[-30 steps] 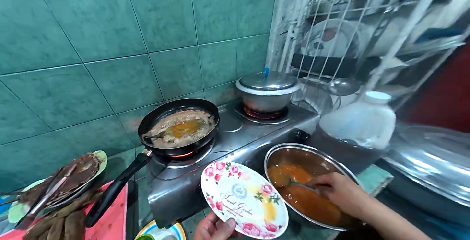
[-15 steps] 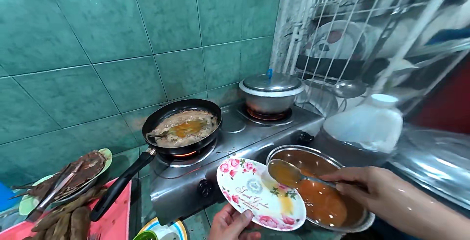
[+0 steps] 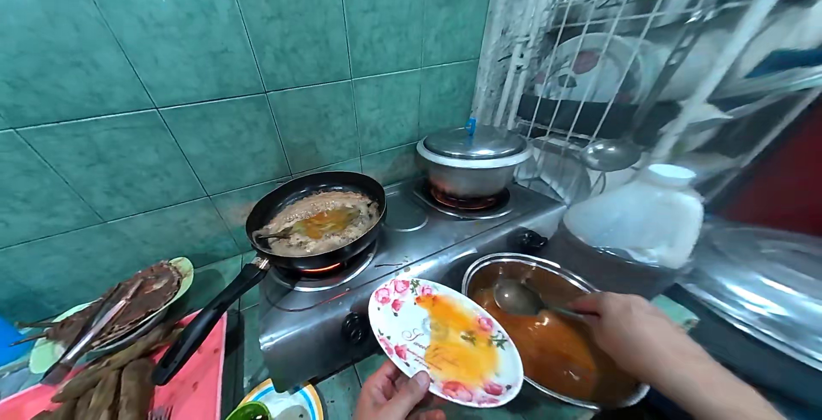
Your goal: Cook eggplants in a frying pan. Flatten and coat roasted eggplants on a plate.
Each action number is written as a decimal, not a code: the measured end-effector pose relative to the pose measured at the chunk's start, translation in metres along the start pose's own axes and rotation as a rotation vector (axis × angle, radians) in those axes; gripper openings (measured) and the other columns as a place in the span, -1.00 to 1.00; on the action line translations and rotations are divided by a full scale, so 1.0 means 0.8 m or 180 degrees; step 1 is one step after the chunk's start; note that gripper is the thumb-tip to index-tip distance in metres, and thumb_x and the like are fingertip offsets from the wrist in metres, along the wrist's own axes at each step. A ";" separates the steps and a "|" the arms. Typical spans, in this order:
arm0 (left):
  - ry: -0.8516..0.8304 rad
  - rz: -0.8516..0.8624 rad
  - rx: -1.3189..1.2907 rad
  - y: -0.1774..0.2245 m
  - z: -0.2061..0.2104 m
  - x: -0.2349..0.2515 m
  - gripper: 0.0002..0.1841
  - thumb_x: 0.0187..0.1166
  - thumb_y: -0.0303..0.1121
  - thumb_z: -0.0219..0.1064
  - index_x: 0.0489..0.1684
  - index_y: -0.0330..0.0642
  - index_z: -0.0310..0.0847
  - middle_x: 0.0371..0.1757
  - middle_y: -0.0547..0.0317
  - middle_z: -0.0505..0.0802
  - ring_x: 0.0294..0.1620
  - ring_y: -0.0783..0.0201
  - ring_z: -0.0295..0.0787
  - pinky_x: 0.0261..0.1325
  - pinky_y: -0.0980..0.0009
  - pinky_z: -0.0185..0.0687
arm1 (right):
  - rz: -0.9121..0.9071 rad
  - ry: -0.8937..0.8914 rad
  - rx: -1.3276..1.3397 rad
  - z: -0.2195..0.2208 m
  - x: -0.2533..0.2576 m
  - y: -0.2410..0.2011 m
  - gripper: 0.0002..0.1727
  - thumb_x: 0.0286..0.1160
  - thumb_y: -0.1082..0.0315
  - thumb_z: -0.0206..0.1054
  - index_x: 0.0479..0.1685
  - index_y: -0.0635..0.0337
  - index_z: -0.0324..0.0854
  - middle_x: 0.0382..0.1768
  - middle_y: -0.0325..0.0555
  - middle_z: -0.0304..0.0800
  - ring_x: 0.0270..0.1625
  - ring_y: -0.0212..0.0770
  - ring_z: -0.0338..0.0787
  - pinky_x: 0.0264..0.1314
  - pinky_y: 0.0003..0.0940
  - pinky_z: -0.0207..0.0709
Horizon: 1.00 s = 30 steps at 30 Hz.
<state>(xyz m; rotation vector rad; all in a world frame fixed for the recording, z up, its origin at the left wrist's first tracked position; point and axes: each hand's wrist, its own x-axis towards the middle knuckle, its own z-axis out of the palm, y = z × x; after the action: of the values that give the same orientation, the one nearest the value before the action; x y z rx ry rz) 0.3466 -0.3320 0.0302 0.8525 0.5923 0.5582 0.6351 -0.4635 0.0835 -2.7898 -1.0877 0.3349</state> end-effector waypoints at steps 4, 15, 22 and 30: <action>0.0088 0.0094 0.0106 0.006 -0.005 -0.006 -0.84 0.72 -0.62 0.13 0.12 -0.37 0.54 -0.18 0.04 0.93 -0.21 0.25 0.93 -0.05 0.33 0.88 | 0.0077 -0.0815 0.0039 0.031 0.019 -0.014 -0.68 0.67 0.41 0.26 0.29 0.22 0.76 0.28 0.34 0.75 0.43 0.32 0.68 0.51 0.26 0.46; 0.0124 0.0084 0.0098 0.007 -0.009 -0.006 -0.84 0.72 -0.61 0.15 0.13 -0.37 0.55 -0.14 0.02 0.93 -0.17 0.24 0.93 -0.01 0.31 0.88 | -0.0626 -0.0219 0.1220 0.005 0.006 0.025 -0.73 0.59 0.51 0.34 0.14 0.14 0.85 0.05 0.09 0.90 0.07 0.00 0.85 0.25 0.05 0.64; 0.0032 -0.0067 -0.0003 0.004 0.007 -0.001 -0.84 0.73 -0.61 0.14 0.13 -0.37 0.55 -0.16 0.02 0.93 -0.20 0.26 0.93 -0.03 0.35 0.87 | -0.1149 0.0210 0.1021 -0.036 -0.026 0.017 -0.72 0.55 0.50 0.34 0.08 0.05 0.89 -0.04 -0.09 0.93 -0.08 -0.17 0.87 0.07 -0.02 0.71; 0.0004 -0.0157 -0.0108 -0.003 0.012 0.001 -0.83 0.73 -0.61 0.15 0.15 -0.37 0.54 -0.15 0.01 0.93 -0.18 0.24 0.93 -0.01 0.34 0.87 | -0.1496 0.0725 0.0788 -0.037 -0.049 0.002 -0.67 0.50 0.50 0.29 0.08 0.02 0.90 -0.02 -0.07 0.94 -0.07 -0.08 0.90 0.04 0.09 0.71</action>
<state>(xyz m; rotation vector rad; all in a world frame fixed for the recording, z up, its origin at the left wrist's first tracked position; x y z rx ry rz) 0.3540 -0.3373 0.0332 0.8034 0.6020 0.5226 0.6160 -0.4925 0.1182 -2.2075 -1.4740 0.0863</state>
